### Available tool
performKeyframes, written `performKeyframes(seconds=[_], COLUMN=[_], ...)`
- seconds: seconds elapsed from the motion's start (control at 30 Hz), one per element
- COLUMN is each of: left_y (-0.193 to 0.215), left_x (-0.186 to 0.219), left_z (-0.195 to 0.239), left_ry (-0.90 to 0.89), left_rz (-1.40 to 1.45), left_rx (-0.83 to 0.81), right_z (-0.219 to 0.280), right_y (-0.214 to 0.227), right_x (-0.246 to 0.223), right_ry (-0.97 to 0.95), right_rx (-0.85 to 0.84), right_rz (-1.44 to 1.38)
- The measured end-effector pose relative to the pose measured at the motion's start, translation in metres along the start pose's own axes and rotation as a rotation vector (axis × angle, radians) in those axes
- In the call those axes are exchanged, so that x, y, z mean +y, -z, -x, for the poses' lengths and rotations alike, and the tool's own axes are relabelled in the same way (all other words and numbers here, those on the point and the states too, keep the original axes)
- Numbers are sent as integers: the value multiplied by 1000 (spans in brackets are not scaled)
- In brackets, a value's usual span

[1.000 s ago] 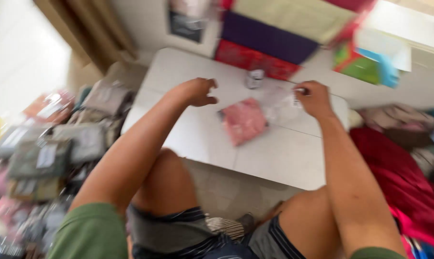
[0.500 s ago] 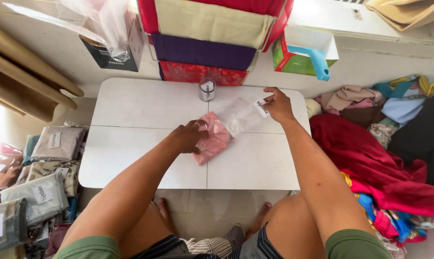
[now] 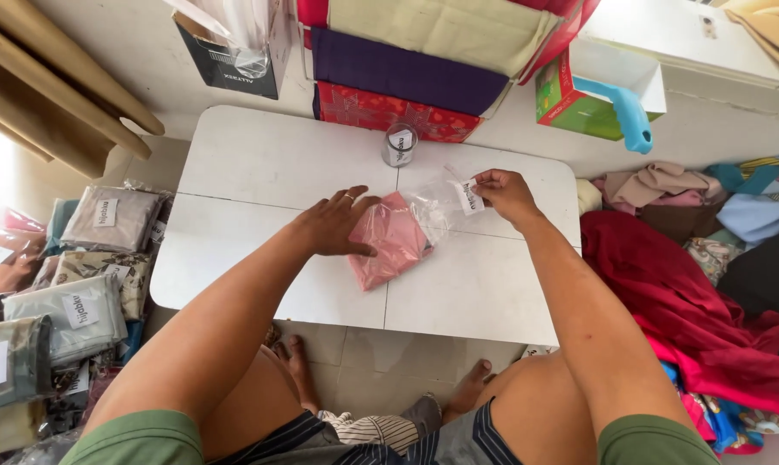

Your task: The person folds a pink patterned cloth on a white table using a small blue rolling tool to smooth it. They then place the folded cloth into a clear plastic bag, seal it, and set it aside before picking up a red cloth.

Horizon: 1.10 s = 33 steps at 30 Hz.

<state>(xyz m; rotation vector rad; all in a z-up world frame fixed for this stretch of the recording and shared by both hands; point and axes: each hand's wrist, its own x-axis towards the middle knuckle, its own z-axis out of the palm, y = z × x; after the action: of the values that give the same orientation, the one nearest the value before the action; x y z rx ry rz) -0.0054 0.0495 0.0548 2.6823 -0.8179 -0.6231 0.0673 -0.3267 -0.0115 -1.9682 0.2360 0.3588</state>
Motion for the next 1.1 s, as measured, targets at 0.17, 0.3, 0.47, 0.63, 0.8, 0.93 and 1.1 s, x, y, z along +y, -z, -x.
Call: performKeyframes(seconds=[0.17,0.3,0.47,0.63,0.8,0.93,1.1], left_y=[-21,-35,-36,-35,-35,-44,-37], left_x=[-26,-35,-42,-40,-43,-50,-45], left_z=[-18,-25,-30,-32,-33,-40,-32], left_ry=[93,129,137,129,100,117,179], left_rz=[-17,-61,-79,-69,-85,-8,252], left_rx=[-45,-67,-61,-66,-59,-74,-164], right_z=[-6,-17,16,14,18,20,21], right_y=[-10,-15,-39,-45,-49,-49,-52], right_x=[-1,0,-36,-36,-46,-49,-51], right_ry=[-157,-328,-213,-193,-156,-168,-188], right_rx=[-88,-370,-418,-444,-393,-401,-426], right_rz=[-139,-304,-125,100,-66,-219,-221])
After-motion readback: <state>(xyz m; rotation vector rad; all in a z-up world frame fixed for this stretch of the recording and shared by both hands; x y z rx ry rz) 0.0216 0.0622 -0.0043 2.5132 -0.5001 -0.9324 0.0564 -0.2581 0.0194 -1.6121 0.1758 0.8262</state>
